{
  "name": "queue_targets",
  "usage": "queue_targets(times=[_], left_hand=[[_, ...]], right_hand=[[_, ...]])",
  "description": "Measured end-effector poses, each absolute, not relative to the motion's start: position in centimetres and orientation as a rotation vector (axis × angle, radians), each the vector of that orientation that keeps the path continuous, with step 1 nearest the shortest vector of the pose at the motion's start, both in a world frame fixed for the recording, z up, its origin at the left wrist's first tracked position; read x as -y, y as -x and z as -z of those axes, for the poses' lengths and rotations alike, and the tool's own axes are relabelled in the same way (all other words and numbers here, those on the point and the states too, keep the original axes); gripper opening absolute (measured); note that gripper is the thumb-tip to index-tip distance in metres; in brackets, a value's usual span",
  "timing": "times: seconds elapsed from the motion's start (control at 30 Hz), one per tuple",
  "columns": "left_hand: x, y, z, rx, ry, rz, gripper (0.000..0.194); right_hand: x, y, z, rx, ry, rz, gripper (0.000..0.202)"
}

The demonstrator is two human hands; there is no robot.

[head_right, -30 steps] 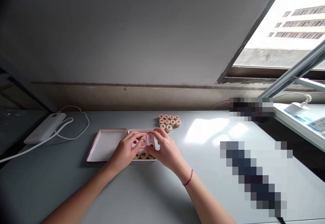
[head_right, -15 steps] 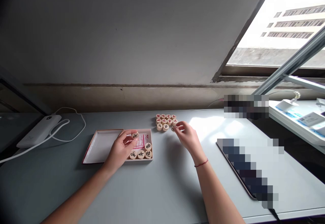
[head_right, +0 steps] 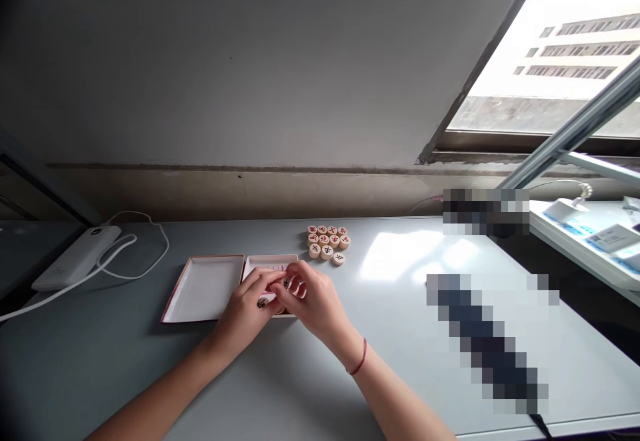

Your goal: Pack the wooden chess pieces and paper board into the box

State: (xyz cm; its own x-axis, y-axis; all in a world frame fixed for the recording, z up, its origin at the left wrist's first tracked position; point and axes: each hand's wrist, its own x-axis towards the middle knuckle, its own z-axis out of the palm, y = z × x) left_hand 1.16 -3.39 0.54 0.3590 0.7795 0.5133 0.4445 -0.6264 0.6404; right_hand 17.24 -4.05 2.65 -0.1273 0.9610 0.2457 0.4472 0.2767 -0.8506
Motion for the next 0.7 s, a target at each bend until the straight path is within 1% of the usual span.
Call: queue_targets(times=[0.1,0.17,0.27,0.47,0.53,0.7], left_hand=[[3.4,-1.1,-0.5,-1.100,-2.288,-1.139,0.032],[3.3,-1.0,-0.6,-1.119,-2.300,-1.101,0.033],[3.3,-0.9,-0.7,-1.133,-2.298,-1.066,0.031],[3.2,-0.5,-0.6,-1.142,-2.295,-1.034,0.027],[3.1,-0.4,-0.7,-1.154,-2.288,-1.030,0.026],[3.0,-0.3,-0.9,-1.184,-2.264,-1.021,0.025]], right_hand=[[2.8,-19.9,-2.2,1.634,1.401,-0.666,0.021],[1.8,-22.4,-1.8,1.575,1.579,-0.487,0.023],[0.7,-25.2,-1.2,1.577,1.817,-0.301,0.020],[0.6,-25.8,0.2,1.702,2.013,-0.290,0.016],[0.6,-25.7,0.5,1.729,2.038,-0.293,0.018],[0.2,-25.4,1.1,1.737,2.015,-0.232,0.012]])
